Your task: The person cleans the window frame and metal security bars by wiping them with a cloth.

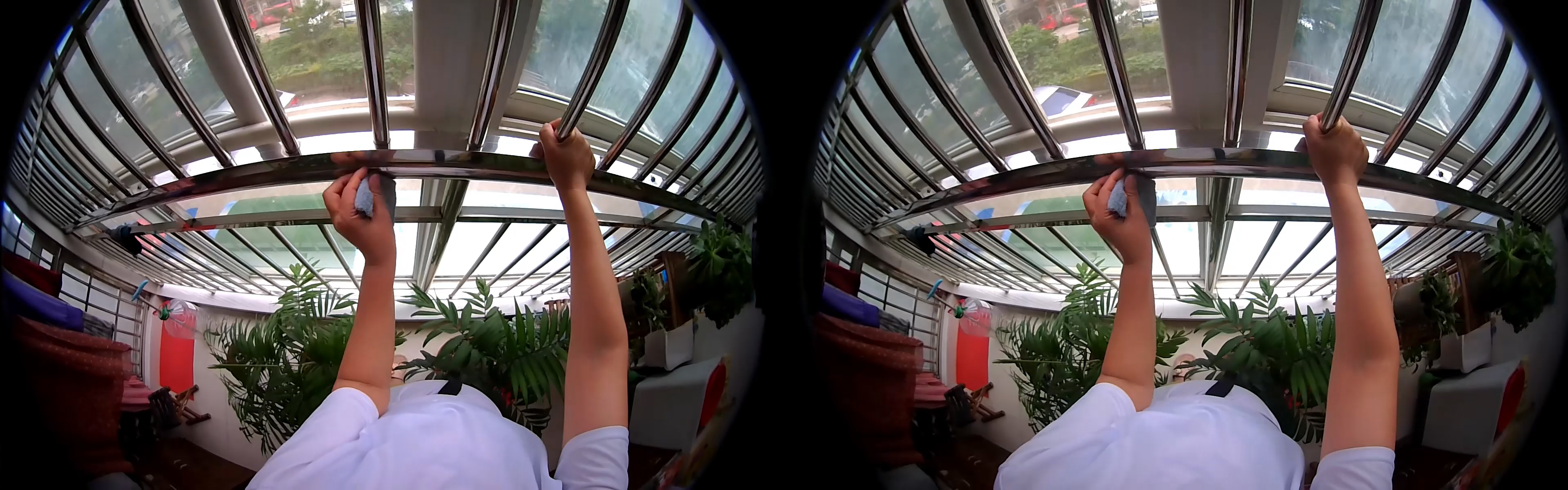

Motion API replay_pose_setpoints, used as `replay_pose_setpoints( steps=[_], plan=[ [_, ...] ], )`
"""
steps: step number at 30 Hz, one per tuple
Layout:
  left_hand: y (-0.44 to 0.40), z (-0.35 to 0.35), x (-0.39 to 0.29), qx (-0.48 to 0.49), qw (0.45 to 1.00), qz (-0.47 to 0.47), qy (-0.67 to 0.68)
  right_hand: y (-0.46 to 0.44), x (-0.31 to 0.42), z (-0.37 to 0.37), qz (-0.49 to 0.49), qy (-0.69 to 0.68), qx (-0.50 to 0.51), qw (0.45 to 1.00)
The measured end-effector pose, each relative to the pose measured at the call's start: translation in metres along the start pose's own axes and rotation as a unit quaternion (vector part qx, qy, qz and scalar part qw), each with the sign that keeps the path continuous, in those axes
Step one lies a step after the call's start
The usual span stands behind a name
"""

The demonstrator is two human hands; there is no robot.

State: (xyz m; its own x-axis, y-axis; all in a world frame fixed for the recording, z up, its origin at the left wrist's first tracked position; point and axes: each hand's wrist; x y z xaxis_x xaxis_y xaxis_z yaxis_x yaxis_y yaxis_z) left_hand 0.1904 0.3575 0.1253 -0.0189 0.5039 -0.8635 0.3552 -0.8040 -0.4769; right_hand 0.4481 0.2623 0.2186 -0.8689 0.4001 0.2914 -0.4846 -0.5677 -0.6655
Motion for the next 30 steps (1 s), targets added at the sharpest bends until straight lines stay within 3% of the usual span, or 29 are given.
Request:
replay_pose_setpoints(
  steps=[1, 6, 8, 16, 22, 24, 26, 28, 30],
  plan=[
    [-0.003, -0.003, 0.0, 0.0, 0.997, -0.044, -0.058, -0.002, -0.001, -0.001, 0.0, 0.006, -0.004, 1.0],
    [-0.004, -0.01, -0.01, 0.033, 0.994, -0.087, -0.065, -0.003, -0.007, -0.007, 0.001, -0.005, -0.003, 1.0],
    [-0.012, -0.005, -0.012, 0.074, 0.994, -0.045, -0.06, -0.003, -0.007, -0.006, -0.001, -0.007, -0.006, 1.0],
    [-0.024, -0.004, 0.002, 0.022, 0.999, 0.046, -0.011, 0.001, -0.001, -0.001, 0.021, -0.012, -0.021, 0.999],
    [-0.015, 0.003, -0.008, 0.071, 0.99, -0.045, -0.116, -0.002, -0.01, -0.012, 0.046, 0.023, -0.054, 0.997],
    [-0.017, 0.008, -0.009, 0.097, 0.995, 0.024, 0.028, -0.001, -0.007, -0.01, 0.048, 0.022, -0.052, 0.997],
    [-0.025, 0.018, -0.016, -0.024, 0.994, 0.045, 0.098, -0.001, -0.007, -0.01, 0.044, 0.025, -0.051, 0.997],
    [-0.034, 0.019, -0.022, -0.05, 0.994, 0.014, 0.093, -0.001, -0.008, -0.012, 0.04, 0.038, -0.065, 0.996],
    [-0.027, -0.003, -0.016, -0.027, 0.998, -0.049, 0.006, 0.0, -0.007, -0.012, 0.044, 0.031, -0.07, 0.996]
  ],
)
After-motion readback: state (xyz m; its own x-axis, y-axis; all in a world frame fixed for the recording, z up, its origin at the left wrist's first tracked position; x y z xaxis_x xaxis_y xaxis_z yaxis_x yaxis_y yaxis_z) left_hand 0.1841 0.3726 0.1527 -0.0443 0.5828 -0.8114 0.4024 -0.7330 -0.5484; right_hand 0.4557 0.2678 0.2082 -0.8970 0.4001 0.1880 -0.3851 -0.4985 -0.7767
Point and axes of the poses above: each hand's wrist, its own y-axis away from the middle knuckle, its own z-axis out of the back of the hand, x = y × z, and after that the axes turned 15 degrees about z, right-handed
